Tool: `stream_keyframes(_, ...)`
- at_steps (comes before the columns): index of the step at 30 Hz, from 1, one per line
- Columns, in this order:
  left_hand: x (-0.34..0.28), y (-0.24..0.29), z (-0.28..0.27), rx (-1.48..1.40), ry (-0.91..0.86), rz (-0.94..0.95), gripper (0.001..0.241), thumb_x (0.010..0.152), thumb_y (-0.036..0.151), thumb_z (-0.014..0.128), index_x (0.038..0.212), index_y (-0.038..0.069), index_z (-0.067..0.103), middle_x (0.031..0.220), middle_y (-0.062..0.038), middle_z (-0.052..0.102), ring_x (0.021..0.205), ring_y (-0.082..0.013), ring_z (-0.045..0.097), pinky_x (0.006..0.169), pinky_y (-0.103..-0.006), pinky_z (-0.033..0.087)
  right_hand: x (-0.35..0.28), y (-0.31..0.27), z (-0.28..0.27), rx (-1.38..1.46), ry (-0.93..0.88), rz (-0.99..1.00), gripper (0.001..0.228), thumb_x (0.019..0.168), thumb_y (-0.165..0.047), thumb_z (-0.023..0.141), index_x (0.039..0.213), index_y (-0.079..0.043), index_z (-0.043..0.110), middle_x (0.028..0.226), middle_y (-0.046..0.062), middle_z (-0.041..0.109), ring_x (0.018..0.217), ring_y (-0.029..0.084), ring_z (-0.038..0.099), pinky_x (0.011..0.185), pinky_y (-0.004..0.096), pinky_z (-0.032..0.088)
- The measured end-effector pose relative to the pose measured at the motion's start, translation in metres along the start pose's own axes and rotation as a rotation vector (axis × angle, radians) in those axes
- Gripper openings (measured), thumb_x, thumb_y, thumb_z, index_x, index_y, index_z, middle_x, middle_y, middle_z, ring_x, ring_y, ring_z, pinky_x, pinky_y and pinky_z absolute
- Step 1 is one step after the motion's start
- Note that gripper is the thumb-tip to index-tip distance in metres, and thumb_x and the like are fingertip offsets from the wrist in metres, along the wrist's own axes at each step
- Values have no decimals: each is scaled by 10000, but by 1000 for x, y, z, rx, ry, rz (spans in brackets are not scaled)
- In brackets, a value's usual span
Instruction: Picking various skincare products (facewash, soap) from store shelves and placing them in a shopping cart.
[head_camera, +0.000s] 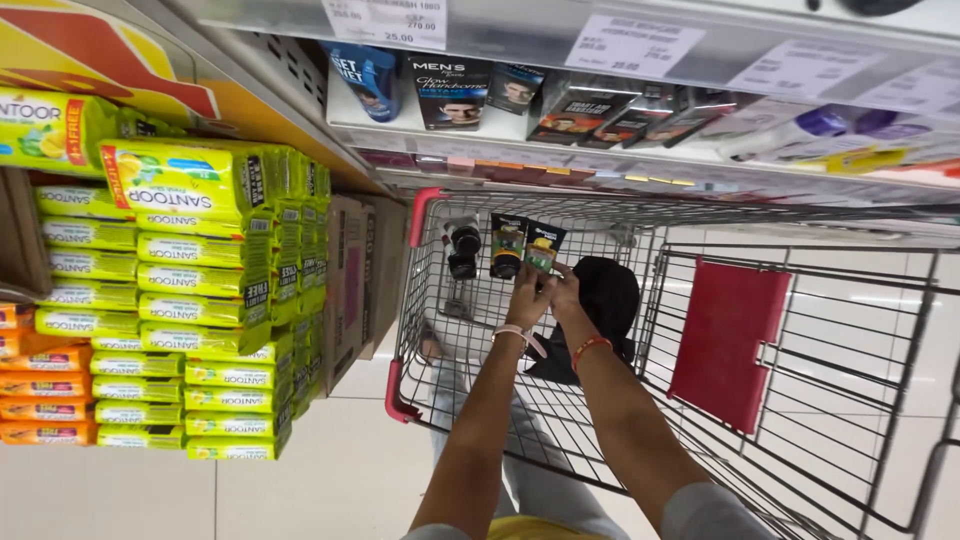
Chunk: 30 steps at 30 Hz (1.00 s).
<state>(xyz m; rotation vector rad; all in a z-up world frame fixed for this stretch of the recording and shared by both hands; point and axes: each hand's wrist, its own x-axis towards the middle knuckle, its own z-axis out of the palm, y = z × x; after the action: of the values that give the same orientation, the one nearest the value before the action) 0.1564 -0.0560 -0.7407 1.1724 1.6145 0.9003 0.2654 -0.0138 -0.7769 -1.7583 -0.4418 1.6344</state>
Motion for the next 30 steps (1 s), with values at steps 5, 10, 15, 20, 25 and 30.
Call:
stream_keyframes(5,4,3,-8,8,-31,-5,799,1012,513,575,1518,-75,382,1592,-338,308,1430,-503,420,1134,-443,435,35,9,9,66,-29,87,555,915,41,628,1439,-1,451,1161,206,692,976,300,694,756,427,609)
stream_keyframes(10,1,12,-16,-48,-155,-255,900,985,639,435,1575,-25,290,1590,-313,325,1347,-450,508,1087,-434,451,36,11,11,85,-100,194,612,936,-31,625,1506,-35,404,1268,198,640,1087,302,642,901,475,555)
stream_keyframes(15,-6,56,-39,-175,-201,-263,976,906,692,474,1561,-8,296,1564,-273,399,1311,-404,572,1058,-416,478,39,14,1,44,-168,218,651,955,-172,655,1522,2,385,1383,178,568,1244,299,562,1029,478,497)
stream_keyframes(20,-12,69,-39,-192,-221,-221,970,924,705,535,1565,-3,363,1572,-275,412,1422,-400,455,1128,-412,420,13,-1,3,28,-116,247,719,977,-288,712,1526,-16,336,1394,136,504,1288,287,507,1090,465,459)
stream_keyframes(25,-35,133,-57,-456,-153,-369,985,833,708,573,1527,29,406,1435,-268,555,1342,-370,551,1078,-402,456,11,22,-5,204,-195,154,479,977,-304,702,1307,12,560,1186,159,601,1050,288,563,898,440,509)
stream_keyframes(30,-43,132,-38,-468,-39,-287,907,854,678,612,1465,16,501,1374,-274,609,1298,-370,589,1062,-405,463,-82,-152,37,172,-259,-157,494,990,-304,683,1338,16,540,1240,165,578,1109,293,542,946,437,486)
